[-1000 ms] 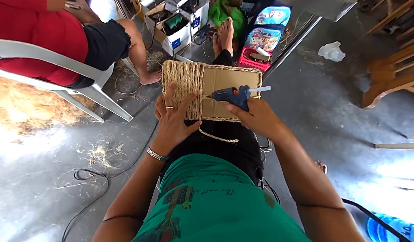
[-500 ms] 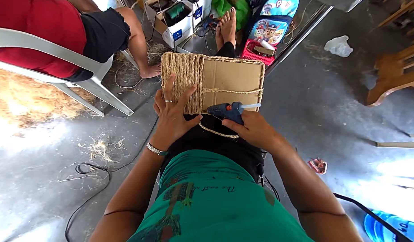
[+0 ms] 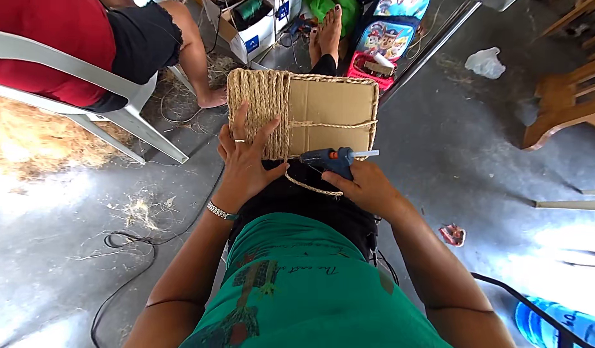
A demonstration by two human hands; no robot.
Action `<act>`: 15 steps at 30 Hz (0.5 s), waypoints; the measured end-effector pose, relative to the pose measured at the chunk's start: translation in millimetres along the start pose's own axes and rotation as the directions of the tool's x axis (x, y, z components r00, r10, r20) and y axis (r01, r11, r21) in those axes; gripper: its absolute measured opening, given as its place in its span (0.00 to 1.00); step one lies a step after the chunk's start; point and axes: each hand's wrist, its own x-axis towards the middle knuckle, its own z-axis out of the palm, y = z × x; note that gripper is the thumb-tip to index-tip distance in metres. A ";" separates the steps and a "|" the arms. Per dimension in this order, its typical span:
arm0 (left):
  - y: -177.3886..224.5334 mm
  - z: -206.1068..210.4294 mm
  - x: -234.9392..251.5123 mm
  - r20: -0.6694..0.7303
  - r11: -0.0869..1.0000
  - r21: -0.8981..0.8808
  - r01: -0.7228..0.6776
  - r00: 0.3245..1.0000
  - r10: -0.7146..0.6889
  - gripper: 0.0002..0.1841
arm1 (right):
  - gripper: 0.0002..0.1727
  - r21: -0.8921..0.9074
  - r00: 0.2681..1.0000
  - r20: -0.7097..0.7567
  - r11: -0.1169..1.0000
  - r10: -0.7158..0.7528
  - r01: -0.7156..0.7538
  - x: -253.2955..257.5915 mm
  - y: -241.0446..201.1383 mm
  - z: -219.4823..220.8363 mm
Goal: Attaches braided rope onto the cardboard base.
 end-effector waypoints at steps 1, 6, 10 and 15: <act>0.9 -0.1 0.2 -0.004 1.000 -0.003 -0.002 1.000 0.002 0.49 | 0.27 0.009 1.000 -0.001 1.000 0.011 -0.011 0.7 -2.5 0.1; 0.4 0.1 -1.6 -0.019 1.000 0.016 -0.021 1.000 0.022 0.49 | 0.26 0.009 1.000 0.018 1.000 0.022 -0.022 3.8 -7.5 -1.2; -5.9 -0.2 1.8 0.009 1.000 -0.024 0.008 1.000 -0.008 0.49 | 0.23 0.110 0.995 -0.098 0.994 0.030 -0.019 -6.7 4.3 -3.0; -16.9 3.0 16.1 0.033 0.997 -0.057 0.059 0.998 -0.057 0.49 | 0.19 0.218 0.944 -0.323 0.965 -0.073 0.149 -18.0 35.4 36.8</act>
